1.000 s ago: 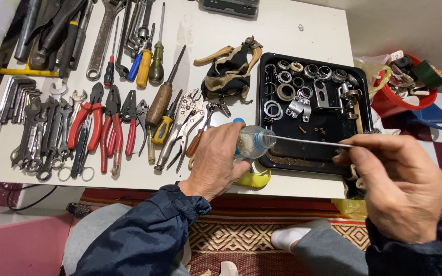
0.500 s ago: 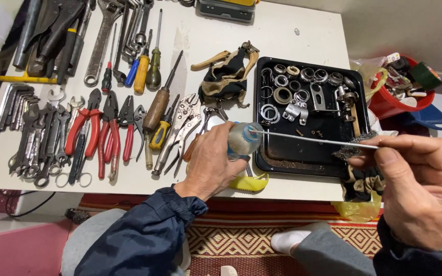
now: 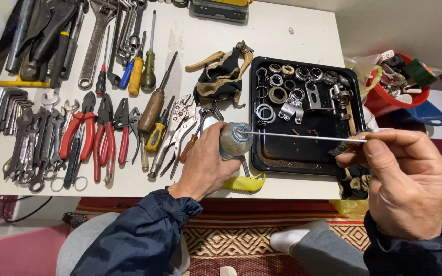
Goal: The person sits at a workbench and cleans small metal parts using a wire brush and a liquid from a plastic bottle. They repeatedly dip the brush into the bottle, scrub the parts, and wipe them with a cloth.
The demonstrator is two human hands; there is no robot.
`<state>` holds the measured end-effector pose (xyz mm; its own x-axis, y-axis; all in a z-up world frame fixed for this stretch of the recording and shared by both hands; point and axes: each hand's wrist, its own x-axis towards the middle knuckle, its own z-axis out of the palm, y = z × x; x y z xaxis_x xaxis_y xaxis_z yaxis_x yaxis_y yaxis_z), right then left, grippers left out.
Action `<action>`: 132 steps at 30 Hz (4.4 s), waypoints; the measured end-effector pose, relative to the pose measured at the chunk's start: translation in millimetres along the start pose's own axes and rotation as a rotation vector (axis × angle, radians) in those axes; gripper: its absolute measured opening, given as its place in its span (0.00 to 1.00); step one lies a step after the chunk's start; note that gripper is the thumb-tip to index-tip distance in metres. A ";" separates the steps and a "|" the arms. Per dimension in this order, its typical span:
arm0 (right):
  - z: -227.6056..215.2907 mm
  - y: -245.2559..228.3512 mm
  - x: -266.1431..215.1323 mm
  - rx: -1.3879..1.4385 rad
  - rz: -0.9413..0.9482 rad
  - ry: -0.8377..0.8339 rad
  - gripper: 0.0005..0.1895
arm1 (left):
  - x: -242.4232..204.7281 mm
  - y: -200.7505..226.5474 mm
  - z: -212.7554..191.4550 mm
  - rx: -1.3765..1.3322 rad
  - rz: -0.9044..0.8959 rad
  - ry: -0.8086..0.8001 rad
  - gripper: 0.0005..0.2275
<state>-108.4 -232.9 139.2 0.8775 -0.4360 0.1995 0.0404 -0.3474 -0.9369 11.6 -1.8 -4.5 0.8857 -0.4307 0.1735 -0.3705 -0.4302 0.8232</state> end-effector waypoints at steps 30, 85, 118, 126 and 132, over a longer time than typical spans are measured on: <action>-7.4 16.3 17.3 0.211 0.157 -0.002 0.06 | 62.1 70.9 159.4 0.396 -0.096 -0.045 0.08; -9.4 27.5 14.0 0.141 0.137 0.008 0.07 | 78.2 77.7 165.1 0.247 -0.268 -0.133 0.10; -48.4 59.3 17.6 0.411 0.129 0.030 0.07 | -13.4 78.0 -59.4 -0.556 -0.056 0.254 0.07; -44.4 56.3 13.5 0.378 0.089 0.002 0.08 | -7.9 71.9 -50.9 -0.441 0.032 0.259 0.07; -37.7 52.7 11.0 0.318 0.047 -0.017 0.07 | -7.3 75.6 -48.3 -0.458 0.060 0.250 0.08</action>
<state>-114.6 -287.3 102.8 0.8898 -0.4305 0.1512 0.1445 -0.0486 -0.9883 -9.4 7.2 82.6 0.9273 -0.2172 0.3049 -0.3114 0.0042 0.9503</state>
